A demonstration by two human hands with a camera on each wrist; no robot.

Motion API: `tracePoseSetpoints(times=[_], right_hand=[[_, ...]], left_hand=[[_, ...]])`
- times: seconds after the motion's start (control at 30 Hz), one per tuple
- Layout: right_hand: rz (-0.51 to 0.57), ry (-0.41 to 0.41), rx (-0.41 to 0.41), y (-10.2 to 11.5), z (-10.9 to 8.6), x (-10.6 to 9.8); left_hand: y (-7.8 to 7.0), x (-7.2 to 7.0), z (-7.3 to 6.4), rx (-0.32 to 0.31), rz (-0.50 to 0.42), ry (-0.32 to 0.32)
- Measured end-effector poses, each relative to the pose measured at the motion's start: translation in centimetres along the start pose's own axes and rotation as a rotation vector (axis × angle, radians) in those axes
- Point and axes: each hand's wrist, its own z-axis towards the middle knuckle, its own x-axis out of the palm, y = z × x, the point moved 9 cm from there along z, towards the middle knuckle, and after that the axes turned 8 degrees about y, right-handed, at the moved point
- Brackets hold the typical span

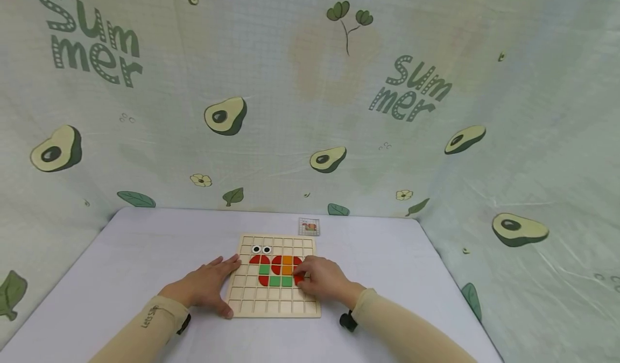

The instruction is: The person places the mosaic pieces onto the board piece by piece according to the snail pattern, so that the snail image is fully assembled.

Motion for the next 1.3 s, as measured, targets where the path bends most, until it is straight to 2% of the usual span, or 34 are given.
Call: tracePoseSetpoints(times=[0.43,0.93,1.3], right_hand=[[-0.031,-0.003,0.050,-0.11,0.12,0.61],[-0.073,-0.017,0.021,0.55,0.00,0.38],[-0.065,0.000,0.075,0.12,-0.06,0.54]], left_hand=[[-0.19,-0.10,-0.15,0.003,-0.003,-0.004],[-0.10,-0.05,-0.15,0.001,-0.005,-0.004],[-0.23,-0.11,-0.26,0.012,-0.007,-0.009]])
